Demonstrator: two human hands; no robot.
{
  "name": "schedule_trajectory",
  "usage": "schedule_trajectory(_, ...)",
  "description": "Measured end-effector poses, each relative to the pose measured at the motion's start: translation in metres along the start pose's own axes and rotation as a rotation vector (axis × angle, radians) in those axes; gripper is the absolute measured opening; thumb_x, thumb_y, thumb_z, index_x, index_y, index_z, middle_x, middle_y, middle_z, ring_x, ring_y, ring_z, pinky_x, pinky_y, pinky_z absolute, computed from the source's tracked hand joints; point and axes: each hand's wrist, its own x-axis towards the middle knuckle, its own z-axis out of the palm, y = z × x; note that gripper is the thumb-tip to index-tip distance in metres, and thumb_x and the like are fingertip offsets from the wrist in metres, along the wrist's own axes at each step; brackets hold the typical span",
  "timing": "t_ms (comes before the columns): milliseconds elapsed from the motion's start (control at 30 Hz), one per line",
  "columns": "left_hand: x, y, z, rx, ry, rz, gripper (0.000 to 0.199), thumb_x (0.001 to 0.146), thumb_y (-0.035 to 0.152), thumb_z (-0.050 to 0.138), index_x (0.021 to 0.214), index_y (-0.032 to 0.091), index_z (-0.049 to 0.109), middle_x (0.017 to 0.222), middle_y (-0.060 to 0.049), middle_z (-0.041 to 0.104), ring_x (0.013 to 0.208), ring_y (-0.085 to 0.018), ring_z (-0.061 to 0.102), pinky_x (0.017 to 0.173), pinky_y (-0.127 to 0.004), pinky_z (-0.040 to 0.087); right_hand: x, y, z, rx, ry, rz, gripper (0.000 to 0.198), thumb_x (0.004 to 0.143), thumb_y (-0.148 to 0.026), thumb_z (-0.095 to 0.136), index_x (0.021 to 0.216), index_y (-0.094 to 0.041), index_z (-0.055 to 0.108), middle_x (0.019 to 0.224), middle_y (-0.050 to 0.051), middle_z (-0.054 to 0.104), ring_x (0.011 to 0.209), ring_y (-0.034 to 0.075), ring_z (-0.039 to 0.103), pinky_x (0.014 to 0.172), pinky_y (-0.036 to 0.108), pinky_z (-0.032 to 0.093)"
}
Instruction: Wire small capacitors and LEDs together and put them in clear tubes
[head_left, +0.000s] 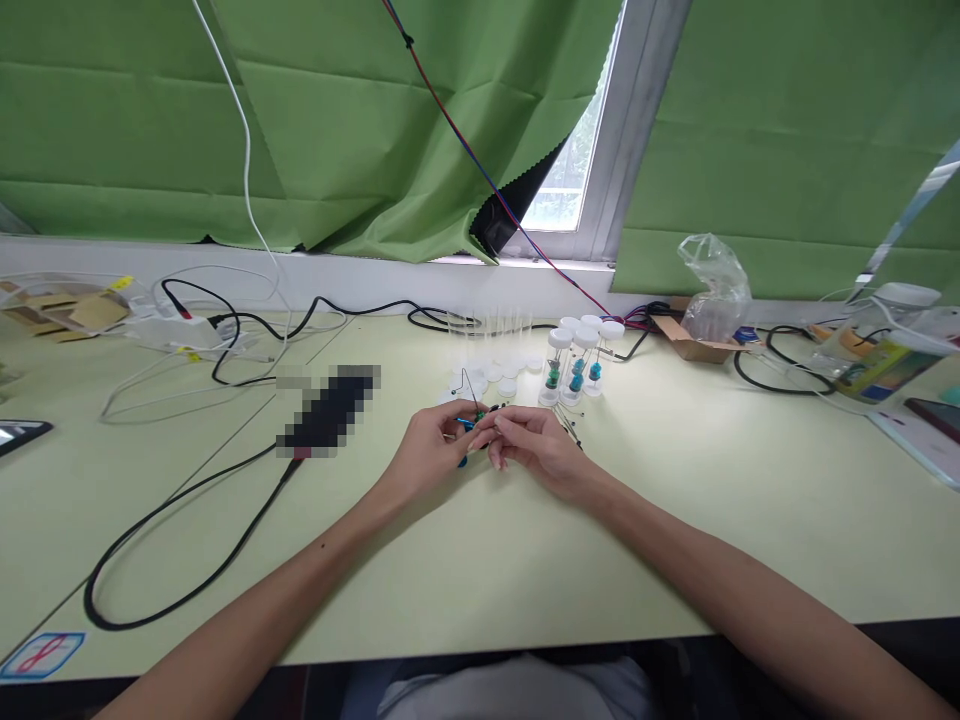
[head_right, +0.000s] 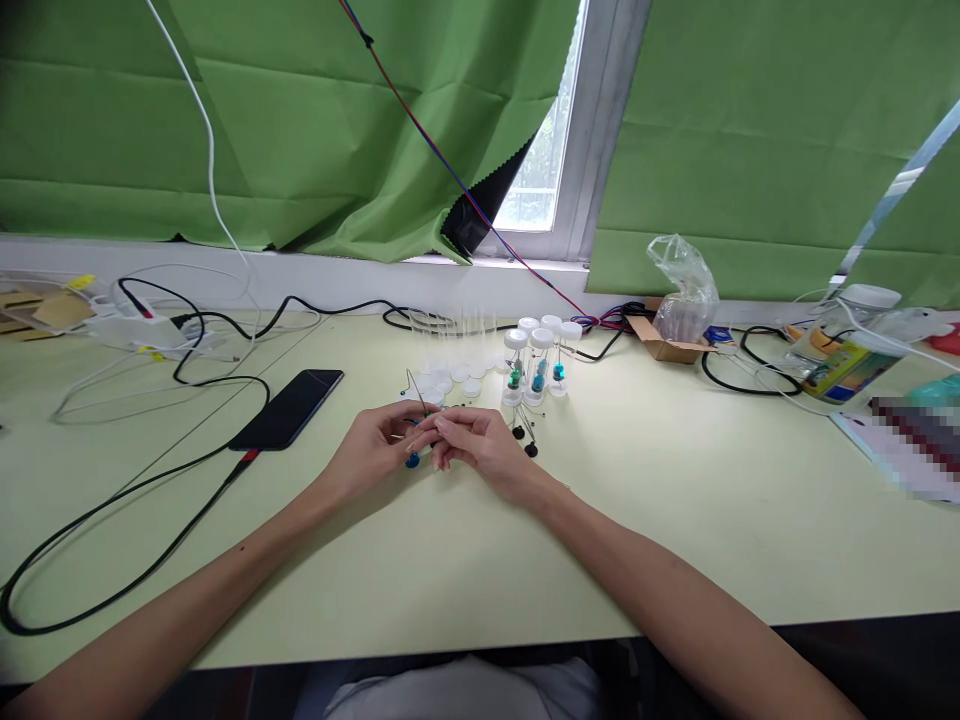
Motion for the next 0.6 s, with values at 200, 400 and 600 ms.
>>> schedule_trajectory(200,-0.0005,0.0004,0.0003,-0.007,0.008,0.004,0.040,0.085,0.053,0.063,0.099,0.016,0.073,0.066,-0.002,0.063,0.056,-0.013,0.048,0.052,-0.025,0.037,0.0009,-0.0006,-0.0006,-0.017,0.011,-0.015,0.029,0.085,-0.045,0.073,0.094,-0.018,0.075,0.076,0.003,0.068,0.063,0.012,0.056,0.064,0.029,0.047)
schedule_trajectory(400,-0.0021,0.0058,0.0000,-0.005,-0.003,-0.012,0.034,0.084,0.049,0.065,0.095,0.017,0.072,0.060,0.002,0.049,0.055,-0.012,0.038,0.052,-0.025,0.031,0.0014,-0.0024,0.0004,-0.045,0.119,-0.005,0.025,0.079,-0.041,0.078,0.086,-0.017,0.072,0.060,-0.003,0.057,0.054,0.009,0.046,0.054,0.027,0.035)
schedule_trajectory(600,-0.0022,0.0030,0.0007,0.044,0.000,0.011,0.031,0.085,0.045,0.063,0.095,0.017,0.073,0.059,0.003,0.048,0.055,-0.011,0.038,0.052,-0.025,0.032,0.0017,-0.0021,0.0007,-0.101,0.159,-0.004,0.023,0.077,-0.038,0.079,0.086,-0.018,0.073,0.055,-0.005,0.050,0.051,0.008,0.040,0.052,0.027,0.029)
